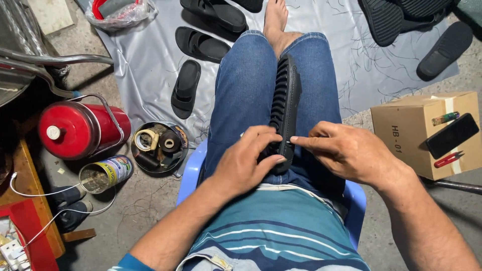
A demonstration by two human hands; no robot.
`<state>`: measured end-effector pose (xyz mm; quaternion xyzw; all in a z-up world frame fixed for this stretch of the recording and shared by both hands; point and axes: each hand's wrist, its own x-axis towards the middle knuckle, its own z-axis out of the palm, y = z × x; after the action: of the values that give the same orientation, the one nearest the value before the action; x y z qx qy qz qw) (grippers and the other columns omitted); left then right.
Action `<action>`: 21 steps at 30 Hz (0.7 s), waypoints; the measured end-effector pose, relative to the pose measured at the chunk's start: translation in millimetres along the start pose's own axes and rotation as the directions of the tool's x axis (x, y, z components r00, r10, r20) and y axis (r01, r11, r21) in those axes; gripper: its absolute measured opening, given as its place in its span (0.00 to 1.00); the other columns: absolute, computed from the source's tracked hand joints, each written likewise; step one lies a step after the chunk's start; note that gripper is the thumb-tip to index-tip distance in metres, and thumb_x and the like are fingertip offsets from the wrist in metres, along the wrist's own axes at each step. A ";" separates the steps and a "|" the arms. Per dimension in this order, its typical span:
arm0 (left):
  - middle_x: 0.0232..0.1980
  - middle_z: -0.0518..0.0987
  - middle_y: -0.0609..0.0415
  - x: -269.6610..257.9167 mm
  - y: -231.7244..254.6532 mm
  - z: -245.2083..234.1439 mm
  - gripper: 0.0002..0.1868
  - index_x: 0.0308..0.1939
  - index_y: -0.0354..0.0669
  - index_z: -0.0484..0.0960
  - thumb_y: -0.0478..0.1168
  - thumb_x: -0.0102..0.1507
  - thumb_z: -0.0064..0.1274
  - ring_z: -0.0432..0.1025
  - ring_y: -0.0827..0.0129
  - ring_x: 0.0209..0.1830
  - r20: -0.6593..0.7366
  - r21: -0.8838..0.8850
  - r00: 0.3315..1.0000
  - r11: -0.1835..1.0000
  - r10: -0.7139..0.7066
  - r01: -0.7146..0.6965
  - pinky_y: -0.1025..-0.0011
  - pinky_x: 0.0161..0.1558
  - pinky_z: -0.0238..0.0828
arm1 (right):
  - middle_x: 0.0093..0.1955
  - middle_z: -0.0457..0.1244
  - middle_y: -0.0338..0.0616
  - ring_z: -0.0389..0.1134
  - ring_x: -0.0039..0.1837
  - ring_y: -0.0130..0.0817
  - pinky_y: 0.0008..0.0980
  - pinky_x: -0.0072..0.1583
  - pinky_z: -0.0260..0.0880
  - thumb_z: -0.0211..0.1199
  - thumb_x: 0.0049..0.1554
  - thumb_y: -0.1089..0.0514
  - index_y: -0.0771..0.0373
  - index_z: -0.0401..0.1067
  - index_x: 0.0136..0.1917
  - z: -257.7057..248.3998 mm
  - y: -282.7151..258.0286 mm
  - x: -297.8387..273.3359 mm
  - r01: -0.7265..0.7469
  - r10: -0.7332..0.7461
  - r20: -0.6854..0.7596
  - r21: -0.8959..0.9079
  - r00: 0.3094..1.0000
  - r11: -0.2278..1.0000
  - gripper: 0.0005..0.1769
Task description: Hand-sewing the sole of a sandal using a needle and thread
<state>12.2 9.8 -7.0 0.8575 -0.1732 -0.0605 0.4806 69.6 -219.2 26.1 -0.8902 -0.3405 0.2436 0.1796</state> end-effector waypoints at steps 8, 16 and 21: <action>0.42 0.75 0.59 -5.7 6.3 14.6 0.13 0.42 0.48 0.74 0.46 0.56 0.55 0.66 0.75 0.21 -0.158 -0.053 0.975 0.987 -0.156 0.150 0.78 0.27 0.66 | 0.43 0.59 0.31 0.63 0.37 0.32 0.36 0.27 0.64 0.53 0.49 0.57 0.35 0.63 0.61 1.4 3.8 1.9 0.046 -0.047 -0.002 -0.021 0.999 0.999 0.26; 0.42 0.76 0.54 -9.2 6.1 20.6 0.12 0.42 0.44 0.76 0.40 0.56 0.56 0.73 0.71 0.39 -0.246 -0.089 0.965 0.994 -0.089 0.069 0.78 0.36 0.71 | 0.43 0.59 0.31 0.64 0.38 0.32 0.35 0.27 0.64 0.53 0.49 0.56 0.35 0.64 0.61 2.0 1.1 1.8 0.039 -0.040 -0.018 -0.068 0.999 0.997 0.26; 0.42 0.76 0.54 -9.3 6.1 20.8 0.11 0.42 0.44 0.76 0.40 0.57 0.55 0.73 0.72 0.39 -0.251 -0.099 0.963 0.992 -0.100 0.078 0.79 0.35 0.71 | 0.42 0.60 0.29 0.64 0.39 0.32 0.37 0.33 0.66 0.51 0.49 0.57 0.35 0.65 0.60 -0.3 2.2 4.0 0.015 -0.015 0.028 0.012 0.999 1.000 0.26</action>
<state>-3.6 -6.4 -13.4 0.8430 -0.0684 0.0213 0.5331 73.5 -218.0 24.0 -0.8830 -0.3482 0.2568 0.1821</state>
